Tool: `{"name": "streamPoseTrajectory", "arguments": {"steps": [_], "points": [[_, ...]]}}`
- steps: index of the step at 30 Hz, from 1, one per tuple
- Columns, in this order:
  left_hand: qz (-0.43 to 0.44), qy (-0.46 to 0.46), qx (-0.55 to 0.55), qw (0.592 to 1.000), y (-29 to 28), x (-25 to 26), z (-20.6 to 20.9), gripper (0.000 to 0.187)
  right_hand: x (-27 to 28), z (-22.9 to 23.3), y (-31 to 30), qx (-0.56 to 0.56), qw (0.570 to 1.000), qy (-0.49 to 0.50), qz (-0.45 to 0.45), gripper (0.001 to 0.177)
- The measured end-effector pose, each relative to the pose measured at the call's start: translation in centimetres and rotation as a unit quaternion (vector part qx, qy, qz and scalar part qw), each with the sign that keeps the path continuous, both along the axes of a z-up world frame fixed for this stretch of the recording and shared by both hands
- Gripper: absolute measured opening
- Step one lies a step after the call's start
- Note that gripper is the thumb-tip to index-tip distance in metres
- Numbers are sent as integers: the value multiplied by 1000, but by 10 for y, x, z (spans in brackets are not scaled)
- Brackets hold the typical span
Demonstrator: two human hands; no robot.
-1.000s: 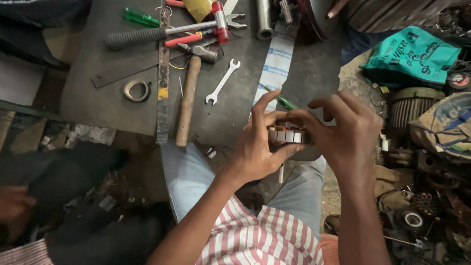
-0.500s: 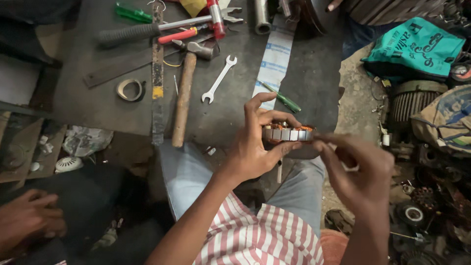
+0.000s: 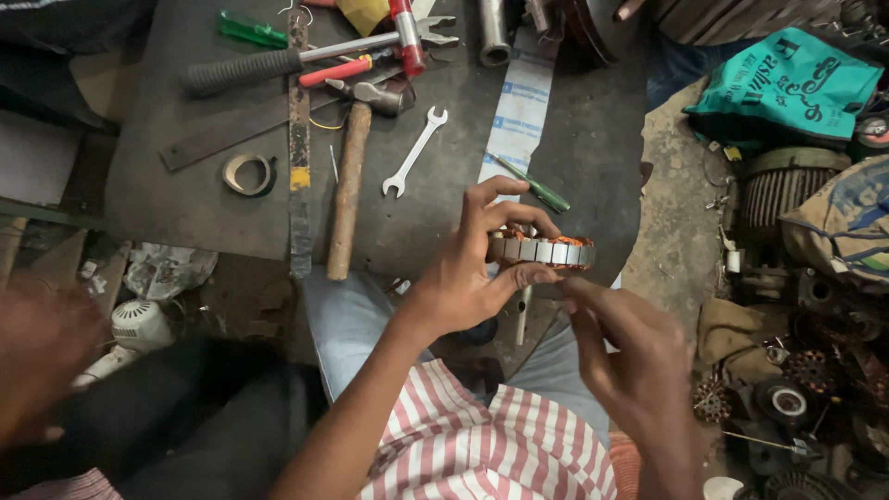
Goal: The person holds a cylindrical motor stator and repeatedly inserts and adjusts copper wire into its slots by hand. The workbench is cluttered with tools and parts, and the person rotates the stator to access different slots.
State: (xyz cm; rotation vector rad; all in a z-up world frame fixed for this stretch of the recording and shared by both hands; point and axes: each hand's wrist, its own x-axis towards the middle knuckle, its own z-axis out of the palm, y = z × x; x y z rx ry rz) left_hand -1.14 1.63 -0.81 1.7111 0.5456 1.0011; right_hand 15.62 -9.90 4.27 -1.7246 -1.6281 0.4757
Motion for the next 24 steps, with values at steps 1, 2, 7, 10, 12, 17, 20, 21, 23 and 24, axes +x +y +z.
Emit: {"name": "streamPoseTrajectory", "arguments": {"steps": [1, 2, 7, 10, 12, 17, 20, 21, 23, 24], "points": [[-3, 1, -19, 1000, 0, 0, 0, 76, -3, -5, 1, -8, 1000, -27, -2, 27], [-6, 2, -38, 999, 1, 0, 0, 75, -7, -10, 3, -15, 998, -54, -4, 28], [40, -8, 13, 999, -2, 3, -1, 61, -14, -13, -2, 11, 997, -77, -23, 35], [40, -26, 9, 999, -2, 5, -3, 51, -6, -10, -5, -8, 998, -45, -47, 32], [83, 1, 71, 994, -4, 5, -3, 49, 3, -8, -7, 3, 999, -14, -47, 31], [97, -18, 132, 986, 1, 9, -5, 45, 30, -5, -3, -15, 995, -62, -82, 19], [91, -25, 146, 985, 0, 11, -6, 44, 42, -2, 9, 5, 992, -85, -91, 16], [91, -25, 150, 984, -2, 12, -7, 44, 44, -1, 14, 15, 991, -94, -90, 16], [90, -25, 145, 985, -4, 12, -7, 44, 44, 3, 21, 24, 991, -97, -88, 17], [91, -25, 144, 985, -4, 12, -7, 45, 43, 6, 24, 29, 991, -98, -86, 17]]}}
